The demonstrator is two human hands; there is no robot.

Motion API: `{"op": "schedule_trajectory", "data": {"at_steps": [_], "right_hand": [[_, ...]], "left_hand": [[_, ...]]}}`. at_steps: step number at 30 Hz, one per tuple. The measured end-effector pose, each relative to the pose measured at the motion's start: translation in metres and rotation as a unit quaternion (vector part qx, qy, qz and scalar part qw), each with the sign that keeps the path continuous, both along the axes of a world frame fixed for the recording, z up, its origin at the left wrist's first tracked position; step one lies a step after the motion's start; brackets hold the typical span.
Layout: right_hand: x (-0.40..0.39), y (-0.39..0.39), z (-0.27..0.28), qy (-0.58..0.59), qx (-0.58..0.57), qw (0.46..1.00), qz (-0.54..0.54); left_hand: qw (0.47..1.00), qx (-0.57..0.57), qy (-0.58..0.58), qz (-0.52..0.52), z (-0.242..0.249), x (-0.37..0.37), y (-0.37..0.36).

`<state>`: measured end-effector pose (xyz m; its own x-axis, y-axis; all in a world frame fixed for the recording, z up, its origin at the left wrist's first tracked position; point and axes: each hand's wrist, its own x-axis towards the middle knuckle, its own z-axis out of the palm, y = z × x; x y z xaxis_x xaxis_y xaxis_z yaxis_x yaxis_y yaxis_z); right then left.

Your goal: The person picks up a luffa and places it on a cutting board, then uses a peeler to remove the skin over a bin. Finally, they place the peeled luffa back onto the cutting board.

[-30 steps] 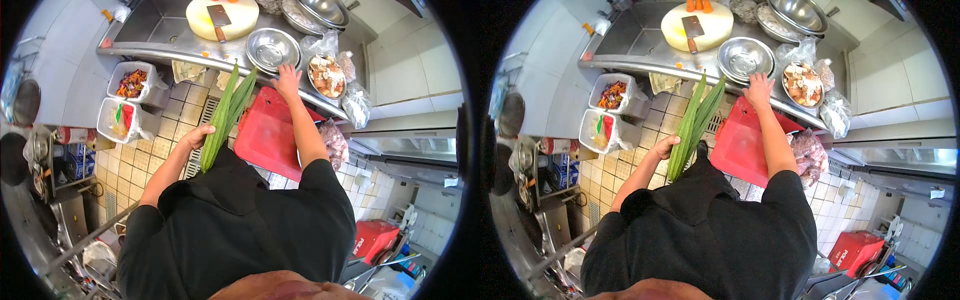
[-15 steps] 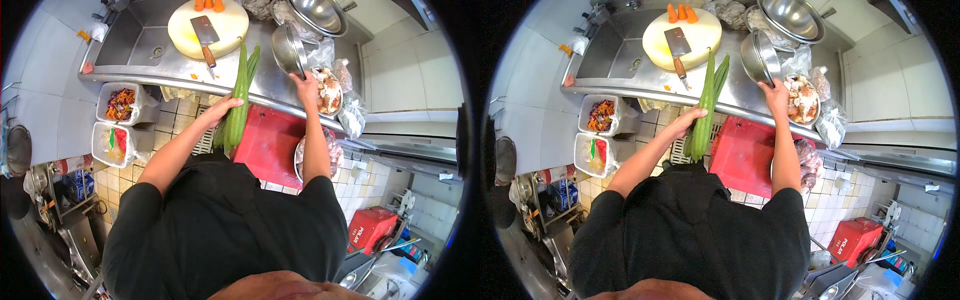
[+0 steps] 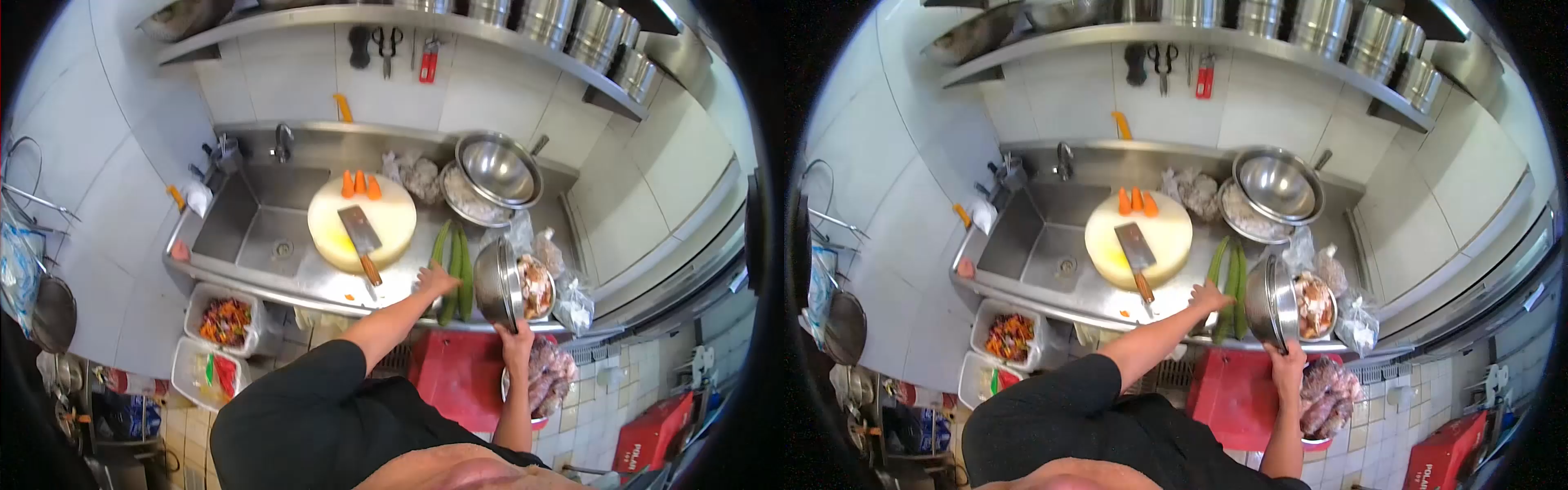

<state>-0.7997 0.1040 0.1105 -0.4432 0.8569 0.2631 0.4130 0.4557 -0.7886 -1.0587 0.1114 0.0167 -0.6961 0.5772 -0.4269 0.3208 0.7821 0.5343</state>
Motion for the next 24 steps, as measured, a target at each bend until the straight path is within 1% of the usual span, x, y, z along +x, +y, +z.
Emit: {"op": "schedule_trajectory", "data": {"at_steps": [1, 2, 3, 4, 5, 6, 7, 8, 9, 10, 11, 12, 13, 14, 15, 16, 17, 18, 19, 20, 21, 22, 23, 24], "right_hand": [[-0.003, 0.0, -0.009, 0.006, 0.0, 1.0, 0.004], [-0.007, -0.001, -0.015, 0.013, 0.01, 1.0, -0.002], [-0.012, -0.003, -0.017, 0.035, 0.021, 0.999, -0.005], [-0.016, 0.0, -0.021, 0.041, 0.039, 0.998, -0.004], [-0.018, 0.005, -0.025, 0.045, 0.055, 0.997, -0.005], [-0.025, 0.004, -0.014, 0.034, 0.082, 0.996, -0.014], [-0.032, 0.002, 0.002, 0.037, 0.087, 0.995, -0.007], [-0.045, -0.009, 0.031, 0.048, 0.078, 0.996, 0.002], [-0.061, -0.019, 0.066, 0.059, 0.069, 0.996, 0.013], [-0.073, -0.023, 0.096, 0.039, 0.073, 0.996, 0.018], [-0.085, -0.027, 0.124, 0.017, 0.075, 0.997, 0.024], [-0.105, -0.033, 0.154, 0.002, 0.185, 0.983, 0.012], [-0.126, -0.037, 0.181, -0.016, 0.29, 0.957, 0.001], [-0.14, -0.031, 0.202, -0.013, 0.316, 0.949, 0.006], [-0.162, -0.031, 0.235, 0.006, 0.312, 0.949, 0.043], [-0.184, -0.029, 0.264, -0.003, 0.347, 0.938, -0.001], [-0.209, -0.027, 0.301, -0.038, 0.32, 0.945, -0.061], [-0.232, -0.014, 0.332, -0.003, 0.329, 0.944, -0.031], [-0.267, -0.016, 0.362, -0.023, 0.438, 0.896, -0.072], [-0.297, -0.011, 0.384, -0.038, 0.49, 0.866, -0.09], [-0.319, -0.005, 0.399, -0.06, 0.504, 0.857, -0.089], [-0.34, 0.004, 0.409, -0.087, 0.499, 0.857, -0.09], [-0.355, 0.013, 0.413, -0.109, 0.491, 0.859, -0.096], [-0.367, 0.02, 0.414, -0.129, 0.482, 0.861, -0.101]], "left_hand": [[0.998, -0.017, 0.035, -0.039, 0.011, -0.005, 0.0], [0.979, 0.045, -0.036, -0.197, 0.036, -0.023, -0.013], [0.925, 0.101, -0.108, -0.35, 0.056, -0.046, -0.027], [0.899, 0.145, -0.073, -0.407, 0.06, -0.067, -0.03], [0.864, 0.142, -0.131, -0.465, 0.13, -0.09, -0.052], [0.825, 0.26, -0.159, -0.477, 0.164, -0.12, -0.071], [0.802, 0.33, -0.152, -0.475, 0.203, -0.156, -0.085], [0.82, 0.331, -0.157, -0.439, 0.258, -0.19, -0.11], [0.808, 0.409, -0.069, -0.419, 0.287, -0.23, -0.122], [0.822, 0.451, -0.124, -0.325, 0.329, -0.254, -0.15], [0.794, 0.534, -0.08, -0.279, 0.344, -0.291, -0.16], [0.767, 0.596, -0.028, -0.238, 0.359, -0.319, -0.173], [0.749, 0.624, -0.009, -0.221, 0.371, -0.339, -0.192], [0.731, 0.651, 0.008, -0.204, 0.377, -0.355, -0.21], [0.73, 0.654, -0.01, -0.198, 0.373, -0.367, -0.225], [0.73, 0.656, -0.03, -0.191, 0.366, -0.378, -0.238], [0.73, 0.656, -0.05, -0.185, 0.353, -0.388, -0.249], [0.747, 0.631, -0.087, -0.191, 0.333, -0.398, -0.257], [0.761, 0.605, -0.127, -0.195, 0.307, -0.405, -0.267], [0.775, 0.578, -0.165, -0.198, 0.281, -0.409, -0.276], [0.799, 0.536, -0.204, -0.185, 0.253, -0.412, -0.283], [0.829, 0.488, -0.218, -0.164, 0.224, -0.413, -0.29], [0.856, 0.44, -0.228, -0.147, 0.195, -0.415, -0.295], [0.871, 0.407, -0.245, -0.122, 0.16, -0.417, -0.302]]}}
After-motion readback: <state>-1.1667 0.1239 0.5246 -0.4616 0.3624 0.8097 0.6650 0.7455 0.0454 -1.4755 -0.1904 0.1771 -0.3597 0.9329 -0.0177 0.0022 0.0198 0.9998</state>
